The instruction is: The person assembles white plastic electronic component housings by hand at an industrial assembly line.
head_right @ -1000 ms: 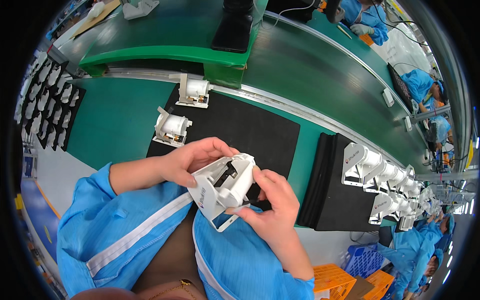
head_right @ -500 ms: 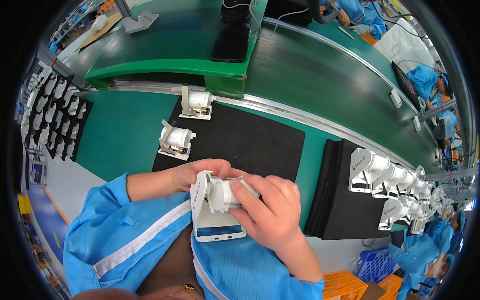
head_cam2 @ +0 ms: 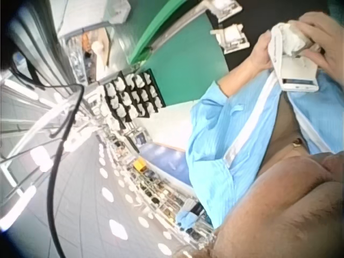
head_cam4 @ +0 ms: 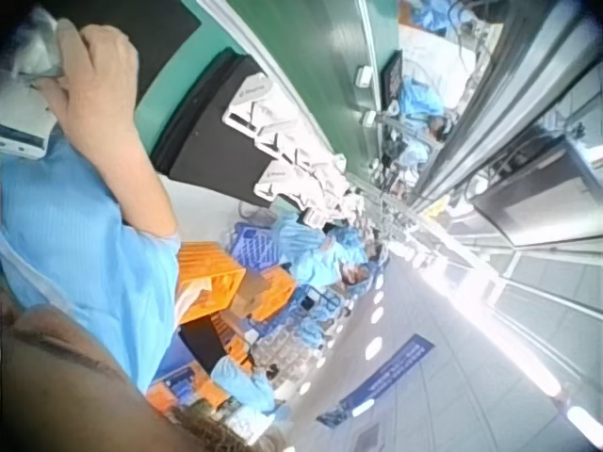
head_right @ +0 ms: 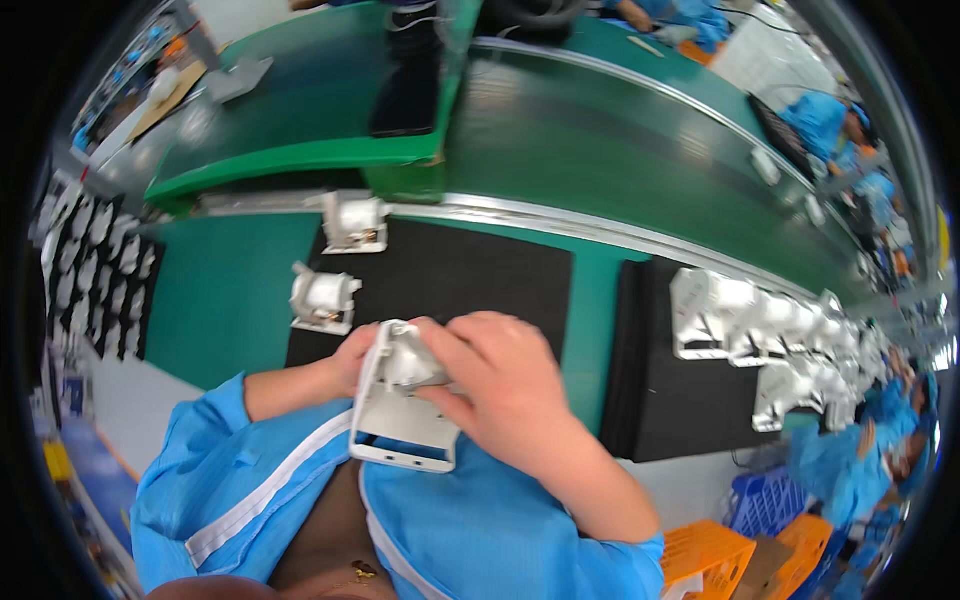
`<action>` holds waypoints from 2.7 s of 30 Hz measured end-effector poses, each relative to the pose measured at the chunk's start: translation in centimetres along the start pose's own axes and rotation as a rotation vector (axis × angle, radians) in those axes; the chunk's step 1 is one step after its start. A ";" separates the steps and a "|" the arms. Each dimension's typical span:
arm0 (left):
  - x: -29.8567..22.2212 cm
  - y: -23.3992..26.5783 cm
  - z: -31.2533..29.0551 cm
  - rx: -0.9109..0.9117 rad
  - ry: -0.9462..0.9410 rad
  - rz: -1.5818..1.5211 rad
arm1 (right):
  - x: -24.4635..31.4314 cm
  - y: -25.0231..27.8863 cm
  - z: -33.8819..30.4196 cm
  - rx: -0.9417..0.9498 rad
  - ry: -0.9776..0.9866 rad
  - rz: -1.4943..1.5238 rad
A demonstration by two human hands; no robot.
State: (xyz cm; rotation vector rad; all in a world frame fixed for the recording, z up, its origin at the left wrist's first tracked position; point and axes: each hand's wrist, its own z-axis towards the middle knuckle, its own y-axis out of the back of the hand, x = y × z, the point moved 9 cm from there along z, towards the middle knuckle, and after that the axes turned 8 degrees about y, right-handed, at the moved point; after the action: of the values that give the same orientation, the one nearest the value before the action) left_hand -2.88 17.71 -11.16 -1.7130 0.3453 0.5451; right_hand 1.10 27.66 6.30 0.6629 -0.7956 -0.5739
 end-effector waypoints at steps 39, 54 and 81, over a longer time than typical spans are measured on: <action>-4.0 -1.0 -1.1 -0.164 -0.215 0.505 | -1.8 -3.3 -3.8 -0.107 0.039 -0.059; -3.6 -0.7 -0.9 -0.140 -0.180 0.432 | -1.3 -2.3 -3.2 -0.060 0.013 -0.084; -2.7 -0.8 -0.7 -0.091 -0.125 0.436 | -2.3 -2.9 -4.0 -0.160 -0.165 -0.056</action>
State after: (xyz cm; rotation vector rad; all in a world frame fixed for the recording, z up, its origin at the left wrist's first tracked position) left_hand -4.62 17.02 -8.92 -1.6862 0.6174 0.9941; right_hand 2.38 28.60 1.08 0.4957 -0.8768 -0.7420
